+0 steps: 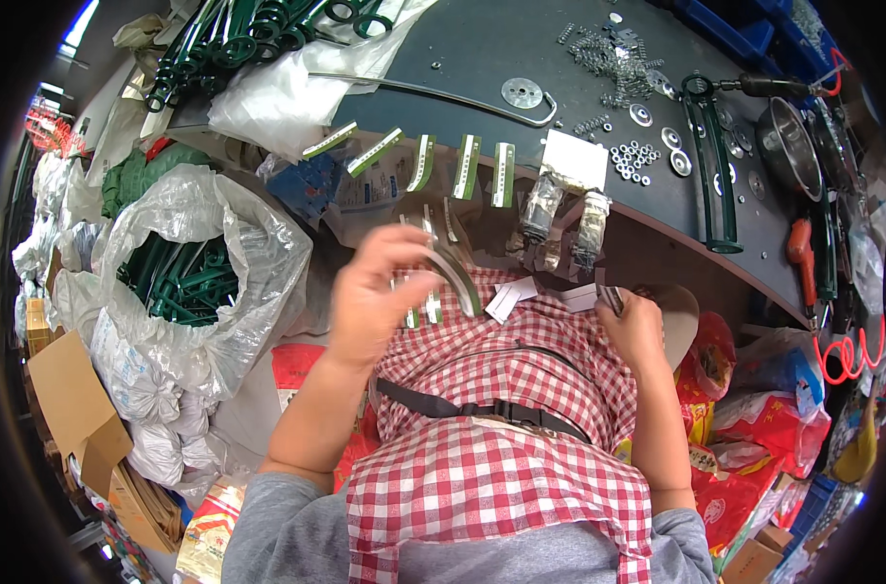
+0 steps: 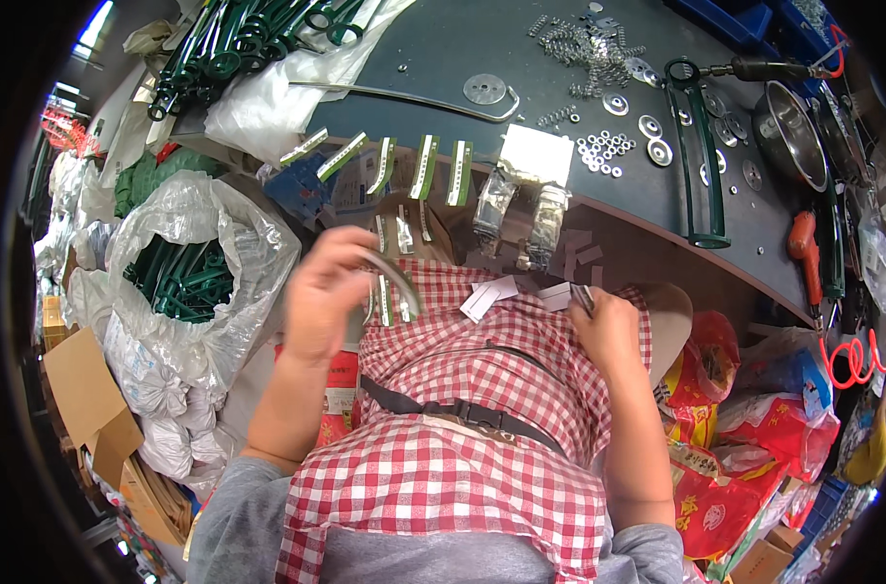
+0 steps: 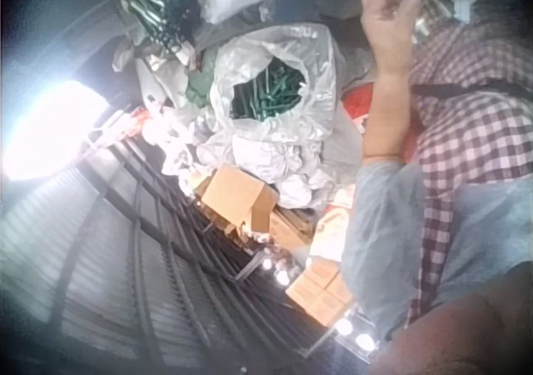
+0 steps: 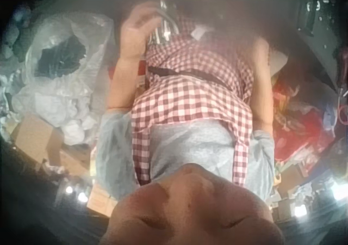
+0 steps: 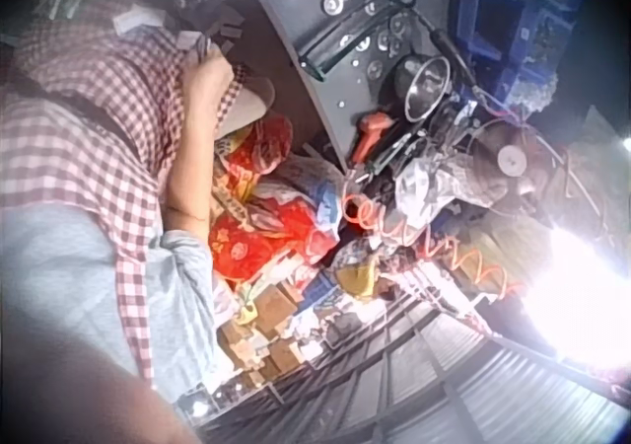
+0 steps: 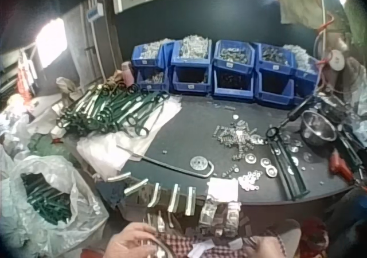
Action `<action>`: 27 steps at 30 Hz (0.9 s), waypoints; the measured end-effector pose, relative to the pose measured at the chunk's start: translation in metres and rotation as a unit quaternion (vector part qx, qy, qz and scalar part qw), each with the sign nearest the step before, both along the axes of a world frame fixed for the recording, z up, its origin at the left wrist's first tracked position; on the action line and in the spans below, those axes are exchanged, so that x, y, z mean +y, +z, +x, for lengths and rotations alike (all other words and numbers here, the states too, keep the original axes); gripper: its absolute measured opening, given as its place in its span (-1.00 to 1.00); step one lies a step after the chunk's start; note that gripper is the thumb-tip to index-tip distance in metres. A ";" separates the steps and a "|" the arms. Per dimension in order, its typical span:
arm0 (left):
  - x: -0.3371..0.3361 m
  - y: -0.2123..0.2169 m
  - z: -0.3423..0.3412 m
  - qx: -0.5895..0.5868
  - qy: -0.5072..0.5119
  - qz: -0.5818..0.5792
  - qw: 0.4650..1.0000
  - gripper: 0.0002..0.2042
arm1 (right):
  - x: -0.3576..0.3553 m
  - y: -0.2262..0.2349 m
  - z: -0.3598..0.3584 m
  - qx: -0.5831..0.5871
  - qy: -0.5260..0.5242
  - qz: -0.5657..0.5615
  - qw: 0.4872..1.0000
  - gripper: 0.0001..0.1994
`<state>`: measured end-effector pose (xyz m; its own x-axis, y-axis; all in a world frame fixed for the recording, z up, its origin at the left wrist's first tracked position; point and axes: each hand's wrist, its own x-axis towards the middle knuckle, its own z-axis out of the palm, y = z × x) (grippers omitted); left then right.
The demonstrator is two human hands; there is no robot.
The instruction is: The person assembles small metal components by hand, then applies labels to them.
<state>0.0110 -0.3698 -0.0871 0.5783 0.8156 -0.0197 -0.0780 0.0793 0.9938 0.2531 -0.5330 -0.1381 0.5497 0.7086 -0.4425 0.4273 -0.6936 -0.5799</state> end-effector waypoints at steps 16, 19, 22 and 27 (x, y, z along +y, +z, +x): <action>-0.007 -0.095 0.017 0.401 0.034 0.566 0.720 -0.68 | 0.012 0.029 -0.044 0.242 -0.006 0.208 0.948 -0.83; -0.016 -0.054 0.026 0.244 0.047 0.500 0.830 -0.66 | 0.010 0.037 -0.052 0.340 -0.032 0.231 0.911 -0.84; -0.034 -0.012 0.035 0.069 -0.112 0.216 0.968 -0.72 | 0.014 0.061 -0.065 0.450 -0.049 0.219 0.865 -0.86; -0.040 0.009 0.037 -0.029 -0.199 0.109 0.973 -0.85 | 0.011 0.071 -0.066 0.429 0.039 0.246 0.868 -0.86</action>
